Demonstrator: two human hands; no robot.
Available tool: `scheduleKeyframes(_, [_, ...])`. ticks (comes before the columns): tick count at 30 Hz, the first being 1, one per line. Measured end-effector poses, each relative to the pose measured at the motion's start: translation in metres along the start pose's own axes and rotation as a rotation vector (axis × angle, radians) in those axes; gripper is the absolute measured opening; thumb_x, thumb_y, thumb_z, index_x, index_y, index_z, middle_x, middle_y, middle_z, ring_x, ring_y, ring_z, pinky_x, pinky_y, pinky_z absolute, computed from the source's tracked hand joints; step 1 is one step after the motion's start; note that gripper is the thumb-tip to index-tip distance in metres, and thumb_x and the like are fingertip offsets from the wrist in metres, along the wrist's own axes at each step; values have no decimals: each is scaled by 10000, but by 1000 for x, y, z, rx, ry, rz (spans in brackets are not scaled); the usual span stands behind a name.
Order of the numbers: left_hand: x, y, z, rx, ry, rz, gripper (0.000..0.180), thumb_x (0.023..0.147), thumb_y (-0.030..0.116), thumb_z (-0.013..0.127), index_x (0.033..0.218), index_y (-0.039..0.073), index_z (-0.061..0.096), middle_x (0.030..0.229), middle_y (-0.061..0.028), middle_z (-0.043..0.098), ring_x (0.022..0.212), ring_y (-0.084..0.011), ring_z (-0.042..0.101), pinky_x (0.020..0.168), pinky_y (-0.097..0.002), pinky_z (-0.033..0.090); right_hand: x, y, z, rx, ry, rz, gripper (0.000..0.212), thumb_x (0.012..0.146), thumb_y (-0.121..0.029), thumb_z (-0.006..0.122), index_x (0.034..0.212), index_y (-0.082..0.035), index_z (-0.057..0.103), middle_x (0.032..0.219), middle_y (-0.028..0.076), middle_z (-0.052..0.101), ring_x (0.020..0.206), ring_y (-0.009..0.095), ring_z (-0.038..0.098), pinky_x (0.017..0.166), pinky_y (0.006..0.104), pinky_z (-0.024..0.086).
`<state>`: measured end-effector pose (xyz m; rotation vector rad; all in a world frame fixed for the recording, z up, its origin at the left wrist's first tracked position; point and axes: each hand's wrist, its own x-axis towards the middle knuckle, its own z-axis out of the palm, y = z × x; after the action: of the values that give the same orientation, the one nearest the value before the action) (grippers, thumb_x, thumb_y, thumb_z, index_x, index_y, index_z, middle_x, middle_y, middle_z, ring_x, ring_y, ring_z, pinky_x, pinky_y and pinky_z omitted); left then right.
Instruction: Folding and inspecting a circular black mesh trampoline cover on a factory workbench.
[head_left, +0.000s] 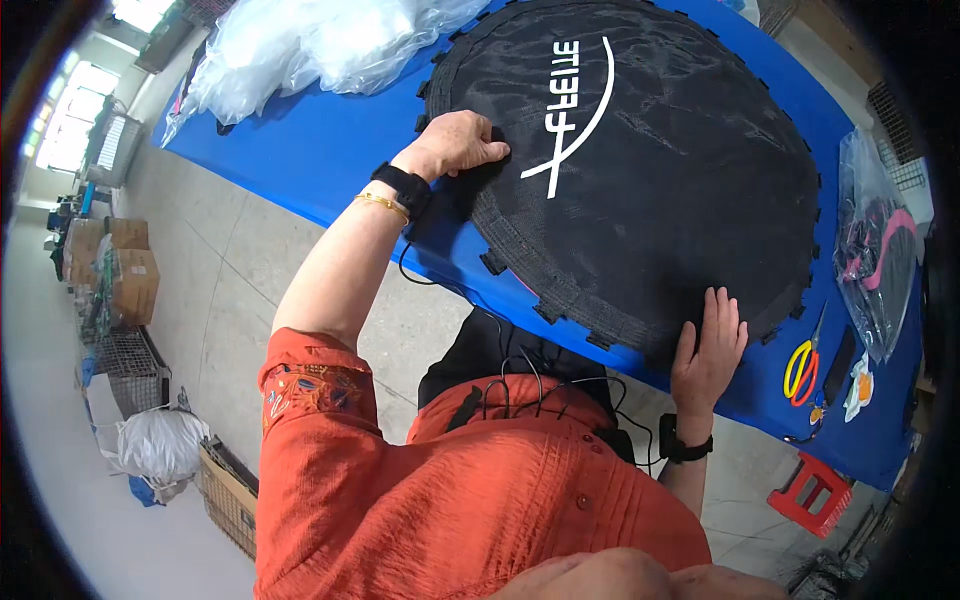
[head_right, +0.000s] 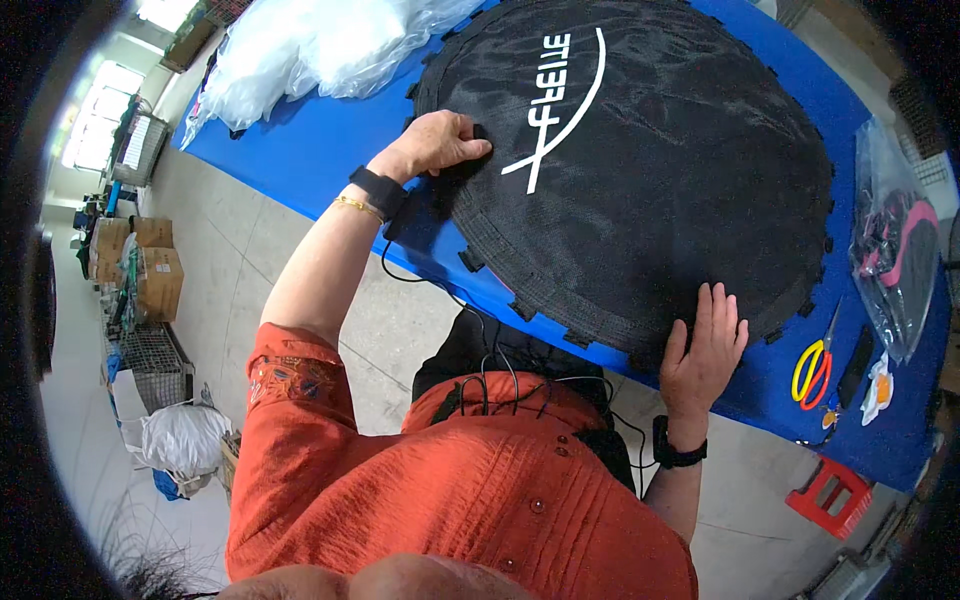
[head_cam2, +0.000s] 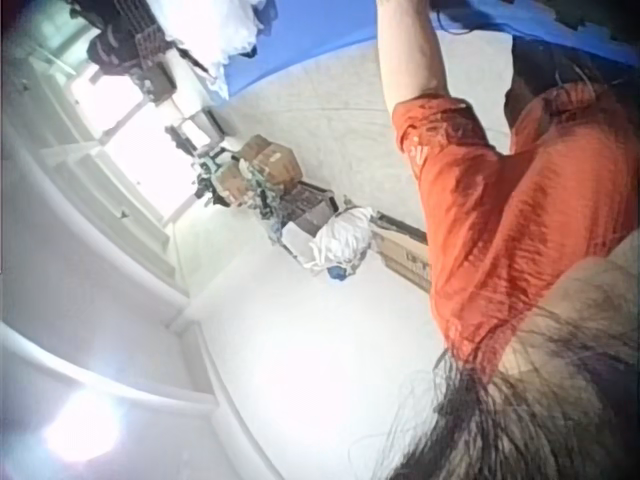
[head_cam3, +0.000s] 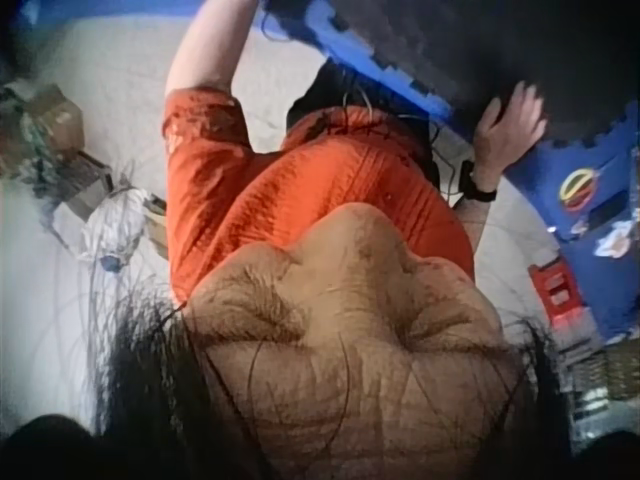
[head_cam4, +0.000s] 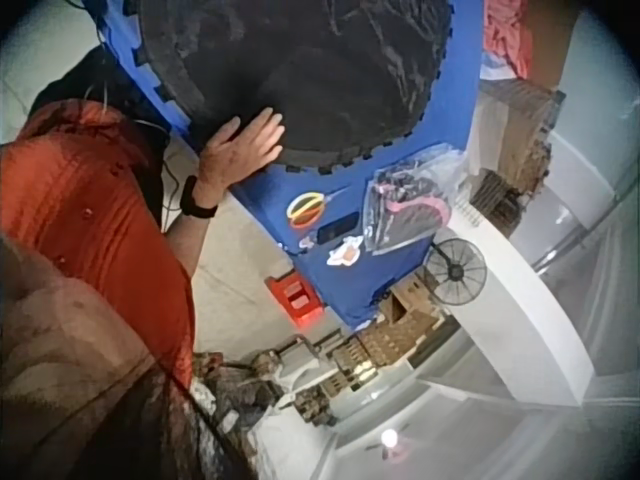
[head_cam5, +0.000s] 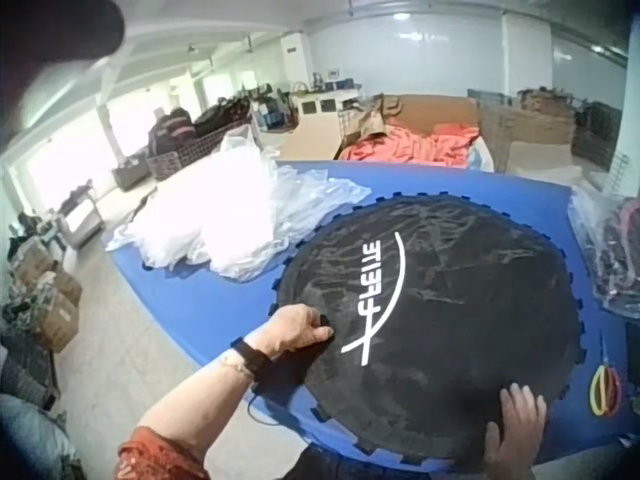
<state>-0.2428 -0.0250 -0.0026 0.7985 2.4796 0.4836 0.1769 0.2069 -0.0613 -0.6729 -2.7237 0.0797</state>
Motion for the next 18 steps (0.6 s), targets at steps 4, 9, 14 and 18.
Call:
scheduleKeyframes(4, [2, -8, -3, -57, -24, 12, 396, 947, 389, 775, 1014, 0, 741, 826, -136, 748, 608, -235, 717, 567, -358, 582, 1, -1, -1, 13, -3, 1, 526, 1075, -255, 562, 1560, -51, 550, 1637, 173, 522, 1561, 389, 420, 1288, 593, 238])
scheduleKeyframes(9, [-3, -21, -10, -158, -151, 133, 265, 913, 262, 801, 1009, 25, 733, 854, -92, 731, 680, -190, 700, 612, -335, 580, 0, 1, 2, 5, -6, 6, 521, 1084, -265, 552, 1560, -52, 552, 1637, 173, 521, 1561, 390, 419, 1287, 599, 237])
scheduleKeyframes(14, [-4, -19, -9, -160, -144, 107, 238, 905, 236, 807, 1000, 36, 722, 848, -63, 719, 700, -167, 684, 619, -329, 572, 0, 0, 1, 1, -7, 9, 521, 1089, -277, 548, 1560, -53, 553, 1635, 173, 522, 1558, 389, 422, 1285, 599, 240])
scheduleKeyframes(18, [-5, -16, -8, -118, -137, 78, 247, 974, 265, 797, 1006, 41, 698, 849, -32, 700, 731, -140, 651, 621, -308, 560, 1, -1, 0, 9, 1, 0, 520, 1090, -276, 549, 1559, -51, 553, 1633, 176, 524, 1555, 391, 425, 1281, 597, 245])
